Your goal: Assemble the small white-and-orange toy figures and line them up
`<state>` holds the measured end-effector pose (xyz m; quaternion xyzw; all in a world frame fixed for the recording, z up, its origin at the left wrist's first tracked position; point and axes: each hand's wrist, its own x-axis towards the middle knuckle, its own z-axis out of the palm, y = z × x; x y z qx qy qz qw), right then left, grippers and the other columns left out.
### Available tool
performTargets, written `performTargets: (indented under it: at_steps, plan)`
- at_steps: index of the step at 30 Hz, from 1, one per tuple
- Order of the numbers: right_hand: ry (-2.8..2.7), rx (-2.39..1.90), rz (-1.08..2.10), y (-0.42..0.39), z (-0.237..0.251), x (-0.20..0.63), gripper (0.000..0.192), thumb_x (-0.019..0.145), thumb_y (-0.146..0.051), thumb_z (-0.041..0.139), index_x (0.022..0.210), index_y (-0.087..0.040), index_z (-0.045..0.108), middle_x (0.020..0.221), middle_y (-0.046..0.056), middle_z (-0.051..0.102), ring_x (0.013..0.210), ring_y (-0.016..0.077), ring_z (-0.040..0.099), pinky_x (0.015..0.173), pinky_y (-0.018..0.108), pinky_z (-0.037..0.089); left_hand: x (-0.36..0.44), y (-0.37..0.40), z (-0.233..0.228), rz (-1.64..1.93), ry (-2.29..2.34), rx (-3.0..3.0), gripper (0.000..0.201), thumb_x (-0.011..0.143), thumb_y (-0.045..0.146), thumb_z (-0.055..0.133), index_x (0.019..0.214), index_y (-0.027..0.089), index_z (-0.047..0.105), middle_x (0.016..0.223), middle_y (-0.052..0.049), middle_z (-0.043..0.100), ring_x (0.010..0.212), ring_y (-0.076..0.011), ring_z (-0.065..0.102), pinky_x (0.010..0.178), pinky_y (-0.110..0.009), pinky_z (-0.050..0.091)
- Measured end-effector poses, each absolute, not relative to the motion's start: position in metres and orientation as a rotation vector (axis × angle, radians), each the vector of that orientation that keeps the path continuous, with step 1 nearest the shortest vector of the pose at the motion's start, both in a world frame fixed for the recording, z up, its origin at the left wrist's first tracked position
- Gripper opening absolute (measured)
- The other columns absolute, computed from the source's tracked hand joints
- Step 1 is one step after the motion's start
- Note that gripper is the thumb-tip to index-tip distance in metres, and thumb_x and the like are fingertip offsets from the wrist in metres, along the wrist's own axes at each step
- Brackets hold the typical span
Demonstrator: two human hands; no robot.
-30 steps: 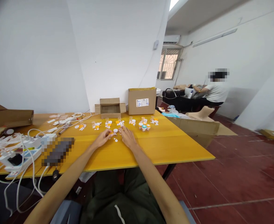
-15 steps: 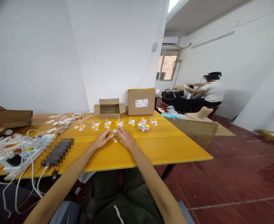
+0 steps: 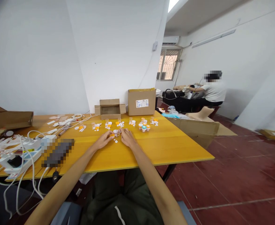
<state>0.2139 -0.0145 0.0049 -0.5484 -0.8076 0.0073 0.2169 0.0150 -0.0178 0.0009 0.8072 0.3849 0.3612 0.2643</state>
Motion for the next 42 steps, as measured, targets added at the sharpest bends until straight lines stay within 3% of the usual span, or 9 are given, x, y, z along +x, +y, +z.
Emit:
performTargets:
  at_steps: [8, 15, 33, 37, 42]
  plan:
    - [-2.147, -1.572, -0.112, -0.016, -0.001, 0.213, 0.021, 0.094, -0.022, 0.05, 0.11, -0.023, 0.065, 0.114, 0.01, 0.07, 0.109, 0.0228, 0.061, 0.087, 0.032, 0.048, 0.013, -0.013, -0.005, 0.992, 1.085, 2.16, 0.028, 0.091, 0.047, 0.055, 0.104, 0.023, 0.062, 0.102, -0.004, 0.07, 0.092, -0.0203, 0.063, 0.093, -0.034, 0.05]
    - [-2.128, -1.663, -0.085, -0.018, 0.009, 0.202, 0.02, 0.096, -0.033, 0.053, 0.108, -0.025, 0.067, 0.113, 0.01, 0.069, 0.109, 0.0236, 0.063, 0.083, 0.032, 0.049, 0.013, -0.014, -0.004, 0.976, 1.06, 2.169, 0.03, 0.092, 0.048, 0.054, 0.106, 0.023, 0.061, 0.104, -0.004, 0.07, 0.096, -0.0205, 0.063, 0.092, -0.034, 0.049]
    - [-1.966, -1.735, -0.006, -0.02, 0.006, 0.209, 0.022, 0.095, -0.022, 0.052, 0.11, -0.021, 0.068, 0.113, 0.01, 0.07, 0.102, 0.0217, 0.066, 0.081, 0.03, 0.049, 0.016, -0.024, 0.006, 1.051, 1.064, 2.154, 0.028, 0.092, 0.048, 0.053, 0.105, 0.023, 0.06, 0.112, -0.006, 0.07, 0.111, -0.0235, 0.063, 0.101, -0.037, 0.046]
    - [-2.031, -1.698, 0.057, -0.021, 0.002, 0.211, 0.02, 0.093, -0.018, 0.053, 0.102, -0.022, 0.071, 0.108, 0.008, 0.071, 0.099, 0.0191, 0.066, 0.082, 0.026, 0.047, 0.015, -0.022, 0.004, 0.983, 1.102, 2.17, 0.031, 0.092, 0.05, 0.052, 0.105, 0.023, 0.059, 0.105, -0.004, 0.071, 0.103, -0.0223, 0.065, 0.096, -0.035, 0.048]
    - [-2.084, -1.619, 0.061, -0.019, 0.0, 0.211, 0.029, 0.093, -0.013, 0.05, 0.106, -0.024, 0.073, 0.105, 0.008, 0.07, 0.097, 0.0196, 0.066, 0.083, 0.027, 0.048, 0.013, -0.017, -0.003, 0.934, 1.052, 2.185, 0.034, 0.093, 0.051, 0.05, 0.108, 0.022, 0.058, 0.096, -0.002, 0.069, 0.09, -0.0193, 0.064, 0.089, -0.032, 0.049]
